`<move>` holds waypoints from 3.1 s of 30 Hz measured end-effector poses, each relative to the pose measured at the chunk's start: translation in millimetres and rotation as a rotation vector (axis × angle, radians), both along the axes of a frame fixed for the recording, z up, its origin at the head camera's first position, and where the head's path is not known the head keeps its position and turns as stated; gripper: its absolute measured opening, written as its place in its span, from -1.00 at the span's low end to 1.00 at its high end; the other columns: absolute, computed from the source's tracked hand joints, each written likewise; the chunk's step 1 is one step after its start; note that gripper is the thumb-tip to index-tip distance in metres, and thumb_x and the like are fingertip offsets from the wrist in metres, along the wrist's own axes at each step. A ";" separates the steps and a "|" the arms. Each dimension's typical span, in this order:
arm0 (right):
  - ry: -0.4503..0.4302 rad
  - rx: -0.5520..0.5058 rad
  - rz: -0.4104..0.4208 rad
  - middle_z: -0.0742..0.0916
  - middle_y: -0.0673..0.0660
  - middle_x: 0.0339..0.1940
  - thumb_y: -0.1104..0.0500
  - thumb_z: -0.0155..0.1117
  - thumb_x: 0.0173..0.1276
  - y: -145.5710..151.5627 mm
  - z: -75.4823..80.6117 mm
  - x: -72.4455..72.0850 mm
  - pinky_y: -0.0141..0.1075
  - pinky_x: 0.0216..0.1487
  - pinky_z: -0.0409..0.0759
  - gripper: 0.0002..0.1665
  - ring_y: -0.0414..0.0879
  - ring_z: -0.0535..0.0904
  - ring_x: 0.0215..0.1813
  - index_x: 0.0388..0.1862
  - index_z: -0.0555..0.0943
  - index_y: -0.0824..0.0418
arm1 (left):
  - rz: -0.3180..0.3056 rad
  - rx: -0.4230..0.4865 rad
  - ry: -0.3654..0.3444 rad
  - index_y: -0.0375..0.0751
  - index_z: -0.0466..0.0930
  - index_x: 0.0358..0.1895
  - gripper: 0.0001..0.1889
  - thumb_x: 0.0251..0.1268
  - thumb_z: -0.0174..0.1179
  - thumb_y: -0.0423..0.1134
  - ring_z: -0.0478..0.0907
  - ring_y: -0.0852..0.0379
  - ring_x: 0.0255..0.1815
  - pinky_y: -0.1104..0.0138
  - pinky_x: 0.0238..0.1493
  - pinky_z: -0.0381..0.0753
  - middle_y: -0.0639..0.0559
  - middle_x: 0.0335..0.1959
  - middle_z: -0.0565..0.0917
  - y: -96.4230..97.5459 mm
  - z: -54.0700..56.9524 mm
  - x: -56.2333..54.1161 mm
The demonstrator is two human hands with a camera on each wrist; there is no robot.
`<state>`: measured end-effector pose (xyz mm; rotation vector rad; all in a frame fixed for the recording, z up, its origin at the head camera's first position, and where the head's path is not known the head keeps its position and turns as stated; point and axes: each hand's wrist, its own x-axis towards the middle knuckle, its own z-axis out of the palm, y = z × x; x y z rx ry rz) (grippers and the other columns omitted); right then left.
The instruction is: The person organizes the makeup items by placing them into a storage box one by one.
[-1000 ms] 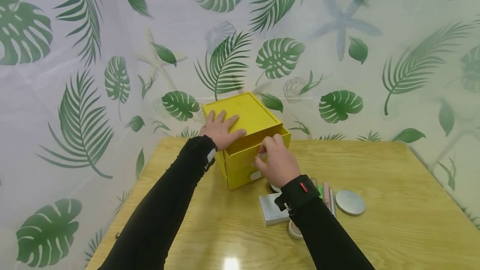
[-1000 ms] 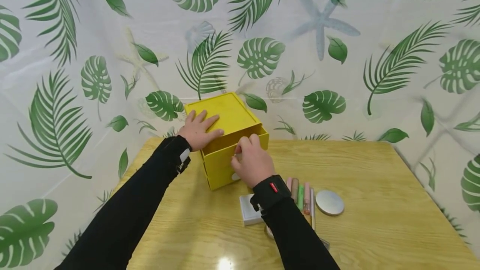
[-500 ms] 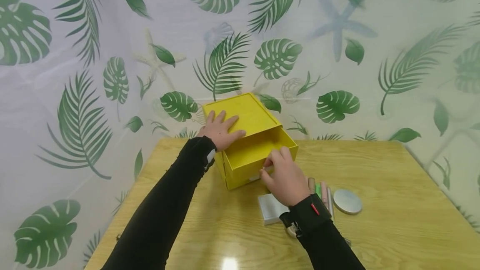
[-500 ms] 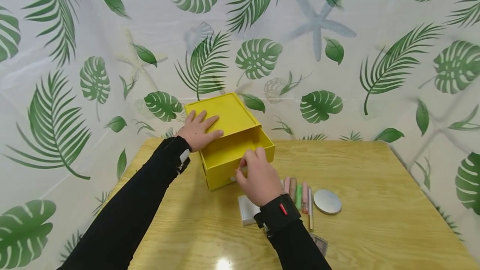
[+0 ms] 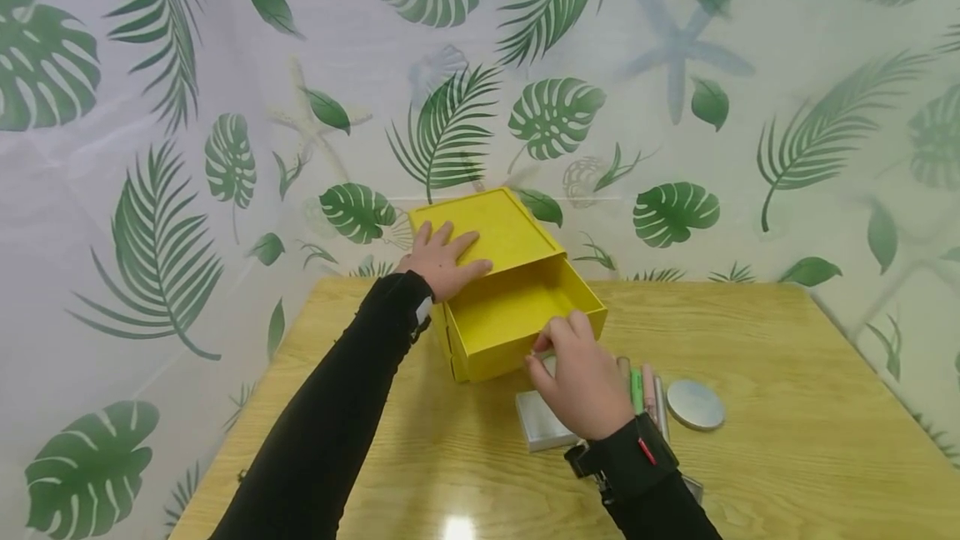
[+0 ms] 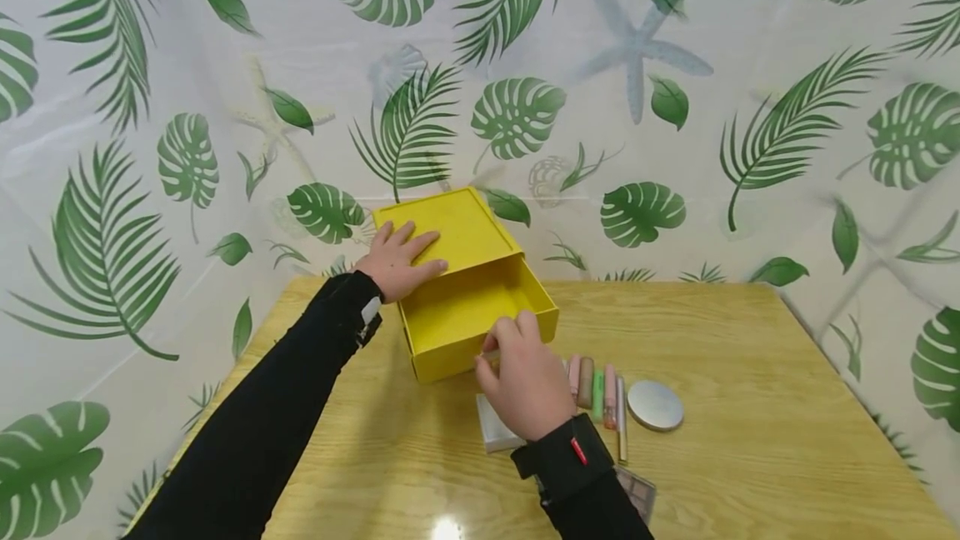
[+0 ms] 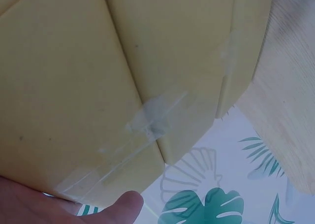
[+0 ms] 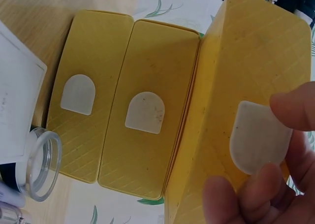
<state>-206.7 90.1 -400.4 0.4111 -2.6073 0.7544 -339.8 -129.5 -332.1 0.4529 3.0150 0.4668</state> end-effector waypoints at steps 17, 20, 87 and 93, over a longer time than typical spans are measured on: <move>-0.023 -0.200 0.248 0.49 0.05 0.01 0.25 0.32 0.44 25.4 -24.1 10.0 -0.19 -0.14 0.39 -0.56 -0.20 0.43 -0.31 0.26 0.53 0.05 | -0.023 0.050 -0.009 0.10 0.11 0.63 -0.24 0.49 -0.08 0.32 -0.37 -0.28 0.63 -0.24 0.51 -0.12 -0.15 0.66 -0.09 -4.3 -1.1 0.2; -0.036 -0.219 0.247 0.51 0.02 0.04 0.26 0.29 0.46 32.6 -32.6 13.2 -0.21 -0.09 0.49 -0.42 -0.17 0.46 -0.22 0.42 0.43 0.04 | -0.023 0.040 -0.016 0.12 0.09 0.64 -0.24 0.50 -0.11 0.33 -0.39 -0.28 0.63 -0.24 0.51 -0.11 -0.14 0.67 -0.11 -3.9 -2.9 -0.8; -0.303 -0.022 0.239 0.62 -0.01 0.24 0.06 0.46 0.25 31.9 -3.7 39.2 0.04 0.14 0.39 -0.61 0.03 0.57 0.08 0.08 0.65 -0.14 | -0.017 0.061 -0.001 0.11 0.13 0.63 -0.24 0.48 -0.05 0.33 -0.34 -0.24 0.64 -0.24 0.50 -0.07 -0.11 0.66 -0.07 -4.8 1.9 2.0; -0.199 -0.009 0.261 0.63 -0.11 0.21 0.05 0.50 0.23 35.7 33.7 49.3 0.25 0.10 0.31 -0.61 0.07 0.59 0.04 0.03 0.63 -0.21 | -0.007 0.058 -0.014 0.14 0.13 0.63 -0.24 0.47 -0.08 0.35 -0.35 -0.24 0.64 -0.24 0.49 -0.05 -0.10 0.67 -0.07 -5.6 -3.1 0.8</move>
